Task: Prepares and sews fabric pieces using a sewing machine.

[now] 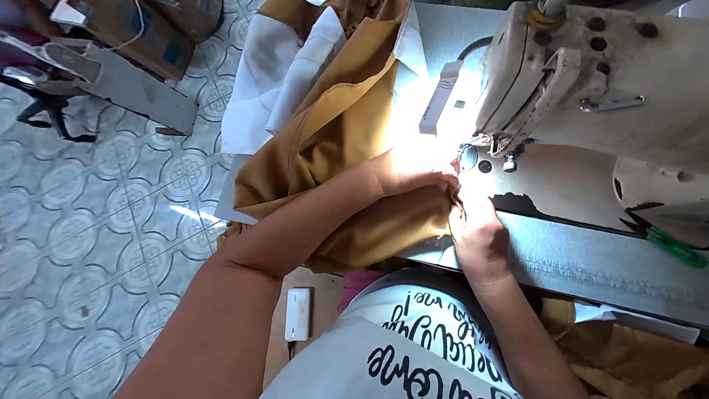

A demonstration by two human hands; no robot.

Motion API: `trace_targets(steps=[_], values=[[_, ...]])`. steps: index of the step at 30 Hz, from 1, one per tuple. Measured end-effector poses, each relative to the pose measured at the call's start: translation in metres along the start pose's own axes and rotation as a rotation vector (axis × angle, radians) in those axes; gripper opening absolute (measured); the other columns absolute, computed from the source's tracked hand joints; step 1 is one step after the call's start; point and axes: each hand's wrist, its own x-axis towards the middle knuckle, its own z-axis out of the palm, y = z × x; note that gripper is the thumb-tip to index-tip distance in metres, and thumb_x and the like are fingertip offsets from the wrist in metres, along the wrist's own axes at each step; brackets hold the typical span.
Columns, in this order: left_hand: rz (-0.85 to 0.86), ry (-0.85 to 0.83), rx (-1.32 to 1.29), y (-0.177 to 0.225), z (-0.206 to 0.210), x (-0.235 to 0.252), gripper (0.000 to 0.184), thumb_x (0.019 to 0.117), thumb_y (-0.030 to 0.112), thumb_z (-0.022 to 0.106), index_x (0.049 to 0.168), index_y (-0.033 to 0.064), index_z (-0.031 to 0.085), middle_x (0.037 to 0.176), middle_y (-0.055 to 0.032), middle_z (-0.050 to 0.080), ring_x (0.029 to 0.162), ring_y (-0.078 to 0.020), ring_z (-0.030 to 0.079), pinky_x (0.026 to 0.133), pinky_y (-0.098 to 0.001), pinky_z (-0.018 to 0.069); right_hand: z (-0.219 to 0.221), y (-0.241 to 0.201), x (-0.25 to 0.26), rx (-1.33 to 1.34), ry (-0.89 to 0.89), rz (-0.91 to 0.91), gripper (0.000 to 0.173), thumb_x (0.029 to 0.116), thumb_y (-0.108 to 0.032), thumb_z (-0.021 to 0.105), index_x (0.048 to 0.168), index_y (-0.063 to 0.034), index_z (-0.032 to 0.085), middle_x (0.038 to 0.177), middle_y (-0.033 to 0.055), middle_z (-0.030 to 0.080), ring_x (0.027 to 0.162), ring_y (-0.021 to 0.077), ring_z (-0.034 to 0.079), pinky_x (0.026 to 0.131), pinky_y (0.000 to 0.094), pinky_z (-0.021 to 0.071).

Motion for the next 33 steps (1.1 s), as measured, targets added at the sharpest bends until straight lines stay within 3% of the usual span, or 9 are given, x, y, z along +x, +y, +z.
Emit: trace_targets(steps=[4,10,14,17,20,23,25,29,33], values=[[0.066,-0.101,0.225,0.004,0.0,0.003,0.022,0.1013,0.016,0.057,0.101,0.0164,0.079,0.101,-0.005,0.074,0.107,-0.0249,0.067,0.095,-0.046,0.0481,-0.001,-0.002,0.0,-0.006,-0.01,0.009,0.022,0.0938,-0.006,0.066,0.113,0.0024,0.072,0.107,0.0225,0.07,0.079,0.0347,0.073,0.066,0.0477,0.0606],[0.148,-0.1,0.371,0.001,0.001,0.01,0.024,0.1037,0.022,0.053,0.1,0.0144,0.076,0.094,-0.006,0.073,0.1,-0.029,0.068,0.082,-0.0486,0.0514,-0.001,0.0,0.001,0.001,-0.013,0.019,0.015,0.0925,-0.008,0.068,0.103,0.0017,0.073,0.103,0.0208,0.07,0.079,0.0332,0.073,0.065,0.0475,0.0596],[0.19,-0.058,0.412,0.003,0.003,0.012,0.026,0.1047,0.016,0.049,0.099,0.0122,0.075,0.094,-0.0069,0.071,0.097,-0.0284,0.069,0.076,-0.0458,0.053,-0.003,0.001,0.002,0.022,-0.03,0.06,0.015,0.0916,-0.009,0.07,0.101,0.003,0.071,0.1,0.0219,0.07,0.082,0.0348,0.073,0.066,0.0501,0.0594],[0.156,-0.072,0.418,0.006,0.002,0.012,0.026,0.1048,0.012,0.049,0.1,0.0118,0.074,0.093,-0.0084,0.07,0.096,-0.0292,0.069,0.077,-0.0461,0.0536,-0.004,0.0,0.003,0.028,-0.038,0.076,0.018,0.0925,-0.009,0.069,0.105,0.0033,0.072,0.101,0.0225,0.07,0.082,0.0365,0.073,0.067,0.051,0.0594],[0.135,-0.078,0.426,0.006,0.002,0.012,0.025,0.1057,0.018,0.051,0.102,0.0132,0.075,0.094,-0.0065,0.072,0.095,-0.0266,0.069,0.081,-0.0443,0.0524,-0.003,0.001,0.002,0.037,-0.025,0.077,0.02,0.0921,-0.01,0.069,0.107,0.003,0.072,0.103,0.0228,0.071,0.084,0.0365,0.073,0.069,0.0507,0.0598],[0.163,-0.069,0.42,0.004,0.001,0.012,0.025,0.1048,0.01,0.049,0.101,0.0113,0.074,0.098,-0.0077,0.07,0.093,-0.0269,0.068,0.076,-0.0438,0.0531,-0.003,0.002,0.001,0.039,-0.028,0.069,0.022,0.0931,-0.011,0.069,0.11,0.003,0.073,0.105,0.0231,0.072,0.085,0.0364,0.074,0.07,0.0506,0.0599],[0.192,-0.062,0.401,-0.001,0.002,0.011,0.028,0.1035,0.004,0.048,0.102,0.011,0.075,0.101,-0.0086,0.071,0.098,-0.028,0.068,0.081,-0.0453,0.0532,-0.001,0.003,0.0,0.048,-0.02,0.061,0.023,0.0937,-0.011,0.068,0.112,0.0019,0.073,0.106,0.0221,0.072,0.084,0.0353,0.074,0.069,0.0496,0.06],[0.176,-0.038,0.392,-0.005,0.001,0.008,0.025,0.1012,0.003,0.052,0.097,0.0081,0.076,0.093,-0.0115,0.072,0.094,-0.0311,0.07,0.077,-0.047,0.0542,0.003,0.005,-0.005,0.041,0.033,0.003,0.024,0.0949,-0.009,0.066,0.117,-0.0025,0.074,0.109,0.019,0.072,0.079,0.0317,0.074,0.066,0.0452,0.0605],[0.123,-0.017,0.299,-0.022,0.005,0.004,0.026,0.1006,-0.001,0.05,0.097,0.005,0.074,0.095,-0.0131,0.073,0.097,-0.0306,0.07,0.084,-0.045,0.0547,0.004,0.005,-0.006,0.029,0.055,-0.035,0.025,0.095,-0.009,0.066,0.118,-0.0075,0.077,0.111,0.018,0.072,0.075,0.0298,0.073,0.063,0.043,0.0602]])
